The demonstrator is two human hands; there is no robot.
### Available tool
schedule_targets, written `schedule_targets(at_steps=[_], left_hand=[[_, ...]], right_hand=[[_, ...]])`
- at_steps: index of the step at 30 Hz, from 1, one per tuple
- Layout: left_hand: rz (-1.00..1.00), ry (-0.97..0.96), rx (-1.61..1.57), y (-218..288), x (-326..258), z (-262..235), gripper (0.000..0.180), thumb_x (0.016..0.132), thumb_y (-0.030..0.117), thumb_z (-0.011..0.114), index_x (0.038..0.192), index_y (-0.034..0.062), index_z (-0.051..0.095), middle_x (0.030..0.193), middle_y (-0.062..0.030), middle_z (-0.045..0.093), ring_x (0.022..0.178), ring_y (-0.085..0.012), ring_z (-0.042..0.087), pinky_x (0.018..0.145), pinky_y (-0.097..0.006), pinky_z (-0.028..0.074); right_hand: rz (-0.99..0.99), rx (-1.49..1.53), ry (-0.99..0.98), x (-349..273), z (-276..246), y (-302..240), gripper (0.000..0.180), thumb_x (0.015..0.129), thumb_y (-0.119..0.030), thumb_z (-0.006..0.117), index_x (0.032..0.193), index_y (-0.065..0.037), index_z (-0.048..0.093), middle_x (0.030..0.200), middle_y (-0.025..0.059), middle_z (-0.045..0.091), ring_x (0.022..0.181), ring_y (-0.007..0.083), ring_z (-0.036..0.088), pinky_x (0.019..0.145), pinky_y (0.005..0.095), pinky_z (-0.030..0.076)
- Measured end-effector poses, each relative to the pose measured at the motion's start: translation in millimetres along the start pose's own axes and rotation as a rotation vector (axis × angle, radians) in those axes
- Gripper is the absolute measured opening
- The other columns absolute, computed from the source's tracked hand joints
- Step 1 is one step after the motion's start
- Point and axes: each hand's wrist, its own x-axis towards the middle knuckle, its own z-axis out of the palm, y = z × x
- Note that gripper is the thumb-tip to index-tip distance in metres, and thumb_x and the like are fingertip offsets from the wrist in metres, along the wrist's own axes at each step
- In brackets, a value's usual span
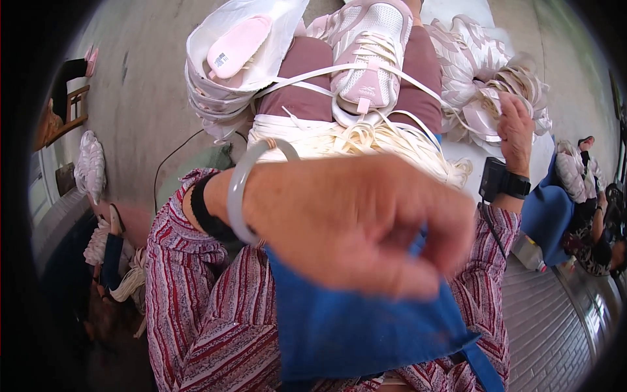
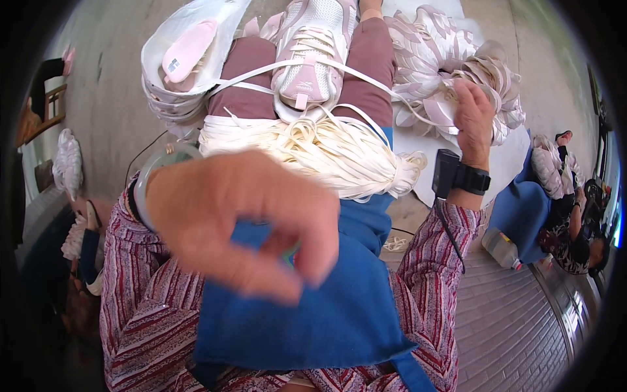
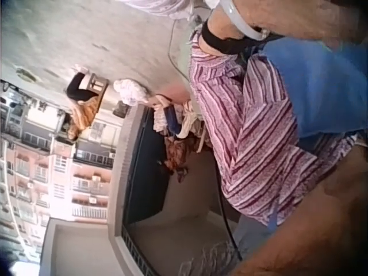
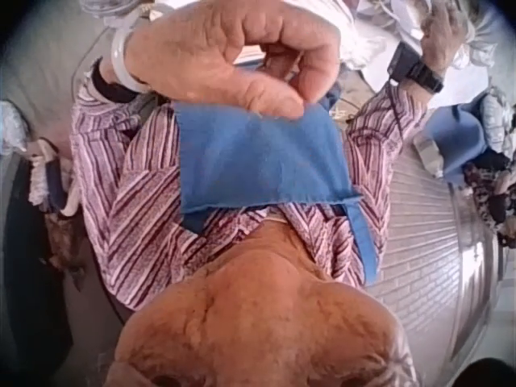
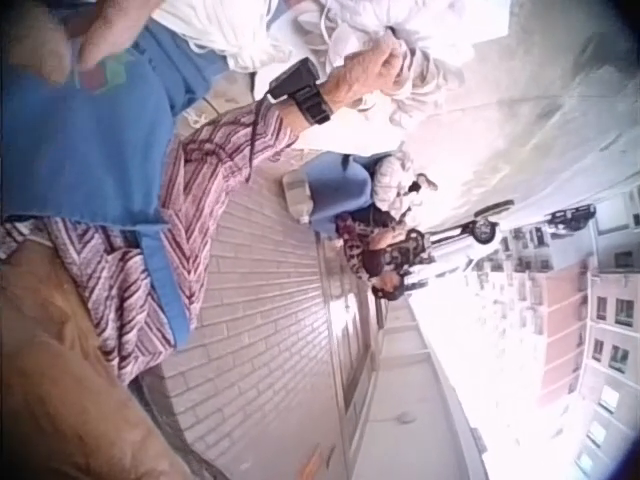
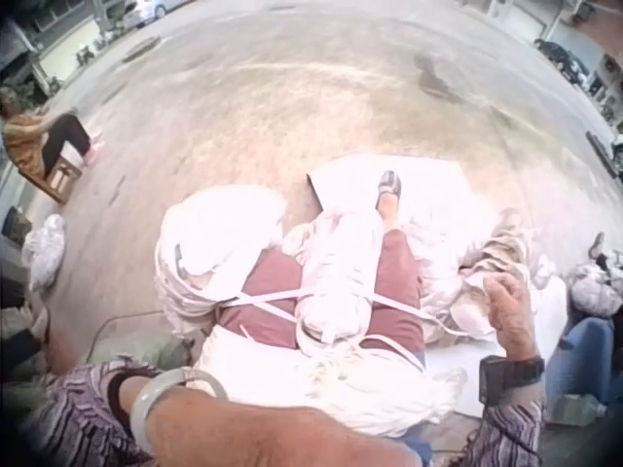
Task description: The recorder is lacing a pair of white and pink shoes while sitting on a stool outdoors.
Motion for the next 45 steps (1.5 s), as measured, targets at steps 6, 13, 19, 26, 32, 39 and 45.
schedule_targets(at_steps=[6,13,19,26,32,39,45], left_hand=[[-0.002,0.939,1.174,-95.2,-6.9,-92.7,0.016,0.084,0.015,0.062,0.09,0.0013,0.057,0.08,-0.007,0.057,0.067,-0.0179,0.055,0.06,-0.029,0.045],[-0.084,0.992,1.242,-104.2,-7.3,-120.3,0.016,0.085,0.013,0.061,0.091,-0.0004,0.056,0.083,-0.0149,0.06,0.075,-0.0294,0.06,0.067,-0.037,0.048],[-0.164,0.982,1.084,-106.0,-11.6,-130.7,0.016,0.085,0.014,0.061,0.082,-0.0011,0.057,0.069,-0.0143,0.061,0.059,-0.0254,0.059,0.058,-0.035,0.047],[-0.168,0.966,1.057,-105.2,-13.9,-132.3,0.02,0.084,0.018,0.062,0.08,-0.0008,0.058,0.067,-0.0135,0.061,0.059,-0.0238,0.059,0.057,-0.034,0.047],[-0.218,0.94,1.011,-99.2,-13.5,-130.6,0.02,0.081,0.018,0.064,0.078,-0.0007,0.058,0.067,-0.013,0.061,0.06,-0.0241,0.058,0.059,-0.034,0.047],[-0.144,0.927,1.021,-101.7,-17.4,-129.3,0.024,0.073,0.02,0.07,0.079,-0.0003,0.058,0.071,-0.0141,0.061,0.064,-0.0252,0.059,0.061,-0.035,0.047],[-0.223,0.925,1.052,-101.2,-16.3,-133.6,0.027,0.073,0.022,0.071,0.08,-0.0004,0.058,0.07,-0.0128,0.06,0.062,-0.023,0.058,0.06,-0.033,0.046]], right_hand=[[-0.463,-0.34,-0.35,-24.2,123.1,-22.0,0.016,0.083,-0.017,0.063,0.09,-0.004,0.069,0.08,0.0052,0.065,0.067,0.014,0.056,0.064,0.0267,0.045],[-0.742,-0.637,-0.275,-24.6,192.6,-13.9,0.012,0.08,-0.017,0.062,0.082,-0.007,0.069,0.079,0.0136,0.06,0.072,0.0318,0.061,0.064,0.0404,0.049],[-0.815,-0.896,-0.218,-43.7,204.0,-22.1,0.012,0.08,-0.016,0.062,0.082,-0.004,0.064,0.086,0.0132,0.057,0.066,0.0332,0.063,0.058,0.0426,0.05],[-0.771,-1.049,-0.233,-38.6,214.2,-22.9,0.013,0.076,-0.014,0.061,0.08,-0.001,0.062,0.084,0.0161,0.059,0.068,0.0351,0.063,0.059,0.0423,0.051],[-0.384,-0.796,-0.604,-6.6,203.1,-47.1,0.025,0.074,-0.019,0.057,0.072,0.005,0.063,0.063,0.0187,0.061,0.058,0.0281,0.06,0.056,0.0381,0.048],[0.256,-0.298,-0.771,-10.6,179.7,-62.5,0.026,0.077,-0.019,0.065,0.09,0.004,0.064,0.077,0.0007,0.061,0.063,0.0097,0.054,0.053,0.0255,0.043],[-0.216,-0.548,-0.63,-30.3,187.2,-48.9,0.023,0.076,-0.017,0.066,0.09,0.001,0.066,0.078,0.0114,0.064,0.069,0.0153,0.06,0.066,0.0279,0.048]])
